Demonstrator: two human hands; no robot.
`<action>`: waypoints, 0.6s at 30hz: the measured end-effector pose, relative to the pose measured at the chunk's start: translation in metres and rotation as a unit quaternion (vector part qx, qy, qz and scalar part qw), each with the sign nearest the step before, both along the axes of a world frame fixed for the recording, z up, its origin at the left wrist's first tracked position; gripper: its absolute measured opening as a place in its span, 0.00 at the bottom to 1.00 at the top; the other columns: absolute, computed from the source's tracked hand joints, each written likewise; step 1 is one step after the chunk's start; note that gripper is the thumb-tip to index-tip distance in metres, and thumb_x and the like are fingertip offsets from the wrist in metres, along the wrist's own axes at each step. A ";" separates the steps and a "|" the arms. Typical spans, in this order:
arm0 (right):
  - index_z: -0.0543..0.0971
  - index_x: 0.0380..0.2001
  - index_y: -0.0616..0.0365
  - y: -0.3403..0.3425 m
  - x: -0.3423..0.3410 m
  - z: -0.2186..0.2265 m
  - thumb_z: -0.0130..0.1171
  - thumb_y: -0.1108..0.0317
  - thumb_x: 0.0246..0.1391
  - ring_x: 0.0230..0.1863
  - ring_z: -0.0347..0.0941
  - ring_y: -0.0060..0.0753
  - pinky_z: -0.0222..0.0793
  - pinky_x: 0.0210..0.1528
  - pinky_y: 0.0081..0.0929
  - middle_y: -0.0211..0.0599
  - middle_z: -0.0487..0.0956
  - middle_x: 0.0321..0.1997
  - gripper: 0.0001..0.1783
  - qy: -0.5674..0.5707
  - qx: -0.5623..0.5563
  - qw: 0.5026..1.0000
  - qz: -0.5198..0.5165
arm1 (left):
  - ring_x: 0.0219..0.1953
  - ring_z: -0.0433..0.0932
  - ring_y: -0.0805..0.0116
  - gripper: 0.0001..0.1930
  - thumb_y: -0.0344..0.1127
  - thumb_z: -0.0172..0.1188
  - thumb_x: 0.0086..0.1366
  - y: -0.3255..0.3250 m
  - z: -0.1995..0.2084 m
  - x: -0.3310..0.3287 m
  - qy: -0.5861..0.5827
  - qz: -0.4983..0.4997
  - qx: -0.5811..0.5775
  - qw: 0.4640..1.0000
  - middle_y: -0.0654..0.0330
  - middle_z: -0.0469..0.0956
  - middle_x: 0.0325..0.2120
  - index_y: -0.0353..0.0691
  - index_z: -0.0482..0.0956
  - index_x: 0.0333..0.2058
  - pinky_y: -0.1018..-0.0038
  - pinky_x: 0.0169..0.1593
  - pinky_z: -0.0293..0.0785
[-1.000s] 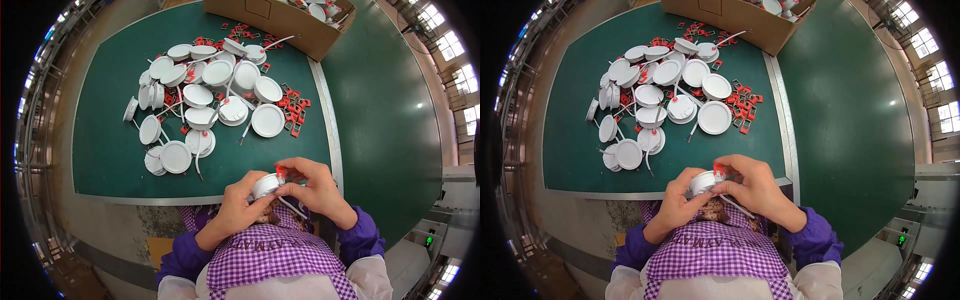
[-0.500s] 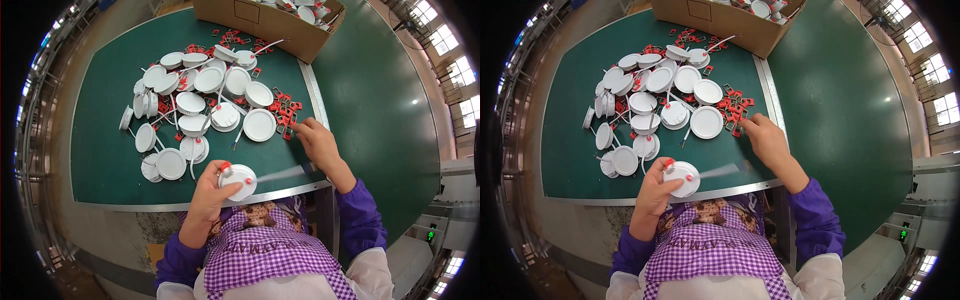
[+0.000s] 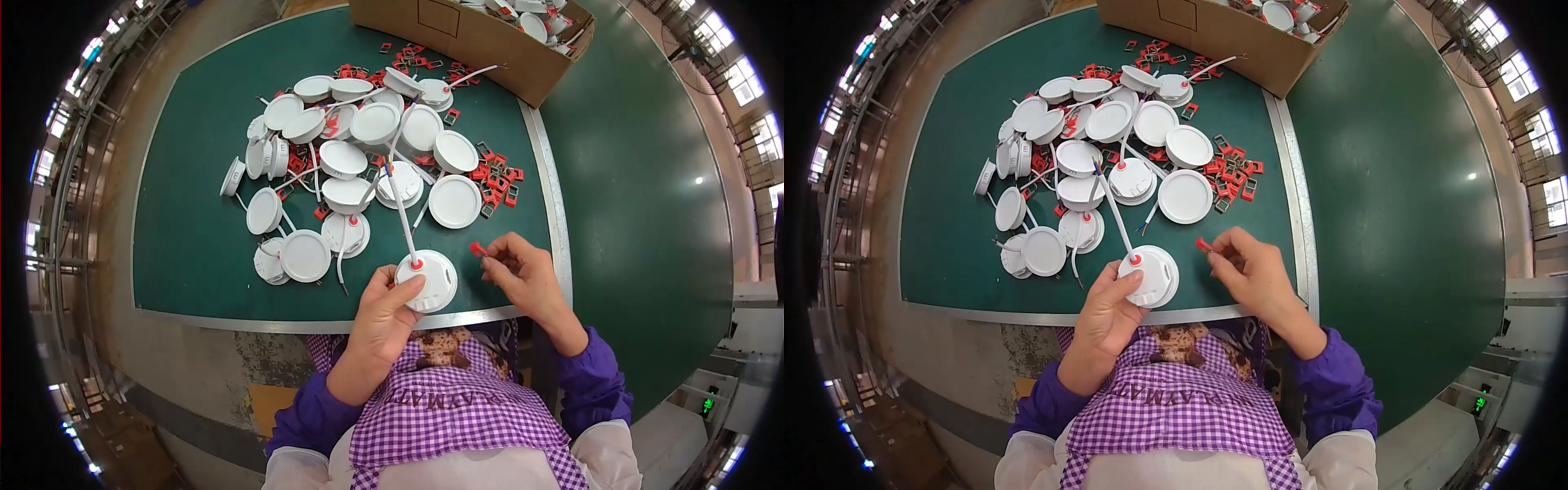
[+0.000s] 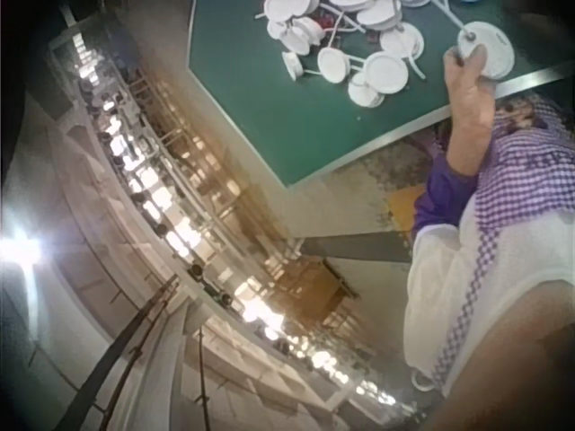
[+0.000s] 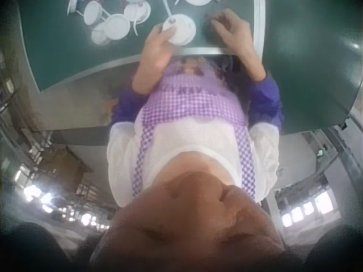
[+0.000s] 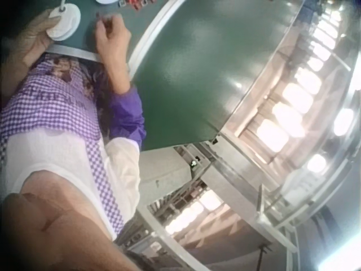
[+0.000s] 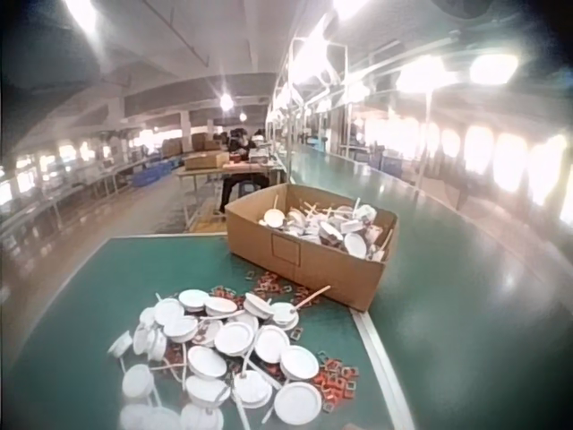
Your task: The person is seen attaching red clips to white circular lighting components.
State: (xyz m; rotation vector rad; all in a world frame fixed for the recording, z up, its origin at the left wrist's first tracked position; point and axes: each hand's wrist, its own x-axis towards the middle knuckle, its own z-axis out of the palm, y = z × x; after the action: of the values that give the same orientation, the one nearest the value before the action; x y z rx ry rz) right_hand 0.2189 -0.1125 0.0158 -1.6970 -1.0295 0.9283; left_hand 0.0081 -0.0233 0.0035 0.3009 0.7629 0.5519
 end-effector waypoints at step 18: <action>0.81 0.36 0.63 -0.005 -0.051 0.023 0.67 0.76 0.50 0.30 0.79 0.38 0.73 0.31 0.30 0.43 0.80 0.31 0.09 -0.166 0.066 0.984 -0.018 | 0.43 0.78 0.73 0.18 0.20 0.65 0.60 -0.018 -0.007 0.016 0.074 0.054 0.313 0.945 0.58 0.78 0.41 0.31 0.72 0.48 0.76 0.48 0.77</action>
State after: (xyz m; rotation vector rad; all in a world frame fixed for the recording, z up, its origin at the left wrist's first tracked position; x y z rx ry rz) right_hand 0.1680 -0.1180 0.0388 -1.7878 -1.2444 0.5484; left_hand 0.0241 -0.0414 -0.0031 0.9025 0.7365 0.8806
